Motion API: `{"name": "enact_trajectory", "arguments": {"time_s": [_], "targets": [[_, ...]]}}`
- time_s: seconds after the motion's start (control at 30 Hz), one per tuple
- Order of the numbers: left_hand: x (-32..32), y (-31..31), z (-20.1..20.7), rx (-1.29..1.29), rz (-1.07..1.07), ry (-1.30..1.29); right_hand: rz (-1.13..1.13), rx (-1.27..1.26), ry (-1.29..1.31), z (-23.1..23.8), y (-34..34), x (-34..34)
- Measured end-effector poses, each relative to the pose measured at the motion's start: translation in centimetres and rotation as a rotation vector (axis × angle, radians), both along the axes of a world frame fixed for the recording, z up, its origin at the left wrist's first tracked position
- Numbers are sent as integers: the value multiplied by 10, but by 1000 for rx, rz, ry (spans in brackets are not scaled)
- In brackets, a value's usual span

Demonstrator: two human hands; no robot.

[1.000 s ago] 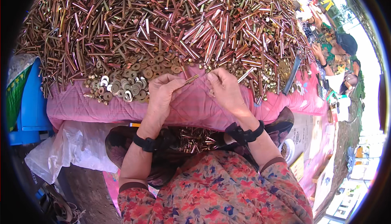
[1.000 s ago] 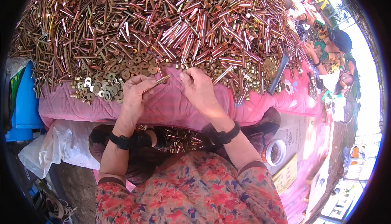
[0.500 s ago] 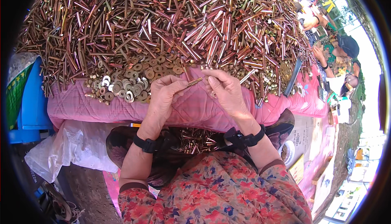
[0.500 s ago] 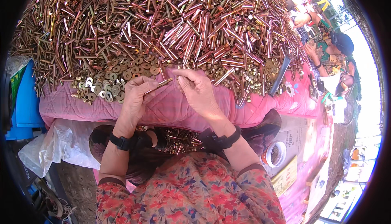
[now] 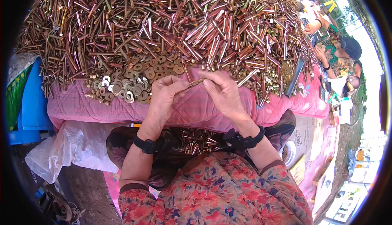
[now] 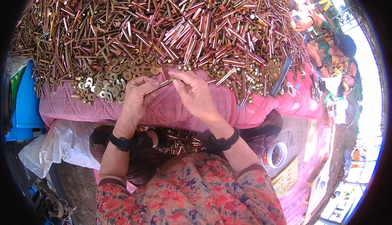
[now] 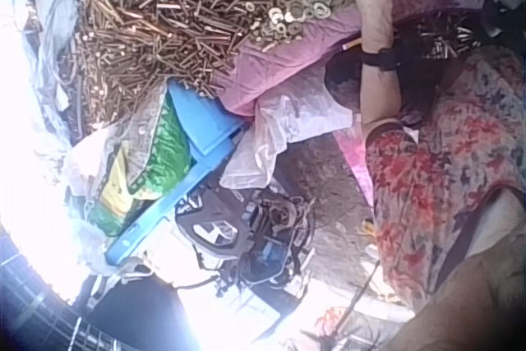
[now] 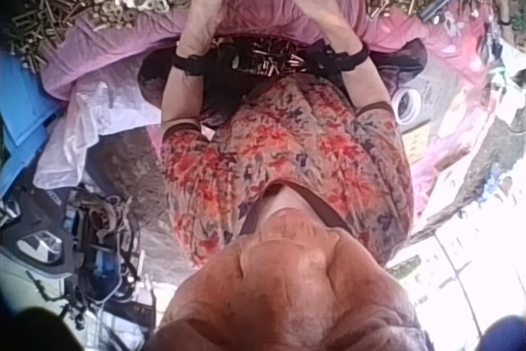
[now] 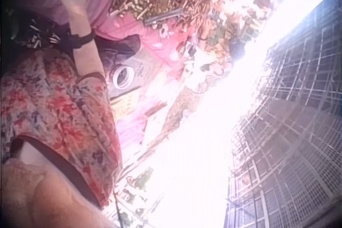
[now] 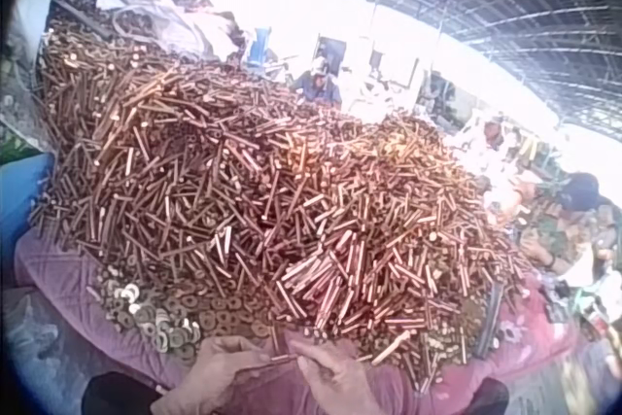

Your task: Sorting and assembling small metal pins and washers from a large pile.

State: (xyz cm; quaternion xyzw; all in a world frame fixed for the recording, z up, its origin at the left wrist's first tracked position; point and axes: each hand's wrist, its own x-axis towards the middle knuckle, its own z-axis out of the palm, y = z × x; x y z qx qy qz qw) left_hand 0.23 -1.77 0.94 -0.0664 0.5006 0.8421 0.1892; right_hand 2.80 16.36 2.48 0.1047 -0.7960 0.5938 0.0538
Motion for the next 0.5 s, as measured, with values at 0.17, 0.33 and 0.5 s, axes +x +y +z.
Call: {"name": "enact_trajectory", "arguments": {"time_s": [0.17, 0.33, 0.5], "targets": [[1, 2, 1, 2, 16, 10, -60, 157, 114, 3, 1, 2], [1, 3, 5, -2, 46, -6, -143, -404, -295, 4, -3, 2], [0, 0, 0, 33, 1, -29, -153, -451, -203, -6, 4, -1]]}}
